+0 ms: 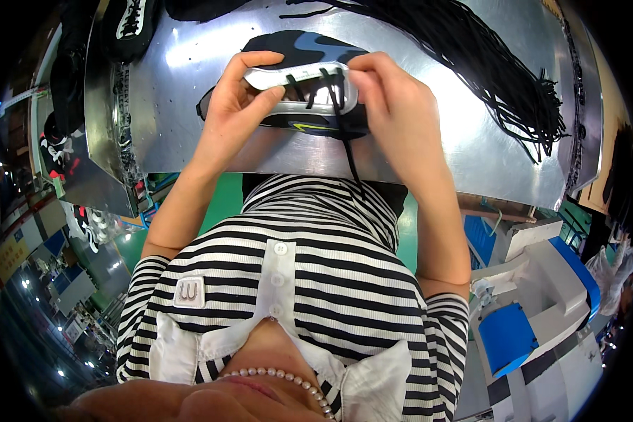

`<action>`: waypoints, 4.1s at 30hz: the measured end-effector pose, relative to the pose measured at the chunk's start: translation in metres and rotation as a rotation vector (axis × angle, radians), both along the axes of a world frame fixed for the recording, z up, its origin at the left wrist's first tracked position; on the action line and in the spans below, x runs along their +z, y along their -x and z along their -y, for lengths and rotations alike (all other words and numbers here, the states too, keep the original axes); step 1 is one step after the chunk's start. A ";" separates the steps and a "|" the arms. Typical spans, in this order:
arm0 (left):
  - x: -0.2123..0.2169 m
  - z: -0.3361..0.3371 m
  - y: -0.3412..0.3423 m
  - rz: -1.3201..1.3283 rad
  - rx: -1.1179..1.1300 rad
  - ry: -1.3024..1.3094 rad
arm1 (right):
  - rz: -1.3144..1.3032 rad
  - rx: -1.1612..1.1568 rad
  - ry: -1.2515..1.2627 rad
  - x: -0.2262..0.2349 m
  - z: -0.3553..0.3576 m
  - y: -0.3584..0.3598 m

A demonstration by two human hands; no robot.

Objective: The person laces a shoe by hand, threading a long black lace through the eyelets of a black and blue sneaker on a workstation.

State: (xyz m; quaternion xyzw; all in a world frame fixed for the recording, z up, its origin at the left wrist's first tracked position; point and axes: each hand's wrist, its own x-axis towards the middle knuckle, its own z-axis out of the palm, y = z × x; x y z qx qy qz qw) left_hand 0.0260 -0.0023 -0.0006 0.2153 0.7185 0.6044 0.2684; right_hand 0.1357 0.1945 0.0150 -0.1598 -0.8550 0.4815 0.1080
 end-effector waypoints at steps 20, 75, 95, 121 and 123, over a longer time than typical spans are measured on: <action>0.001 0.019 0.034 0.348 -0.015 -0.245 | -0.122 -0.193 0.174 -0.056 0.019 0.008; 0.001 -0.019 0.017 -0.478 -0.260 0.364 | -0.468 -0.140 0.238 -0.061 0.025 0.031; -0.012 -0.028 0.011 -0.485 -0.152 0.423 | 0.002 -0.140 0.273 -0.034 0.033 -0.028; -0.013 -0.014 -0.006 -1.058 -0.203 0.208 | -0.357 0.223 -0.294 -0.006 0.016 0.007; -0.008 -0.009 -0.006 -1.076 -0.184 0.256 | -0.295 0.216 -0.564 -0.012 0.022 0.019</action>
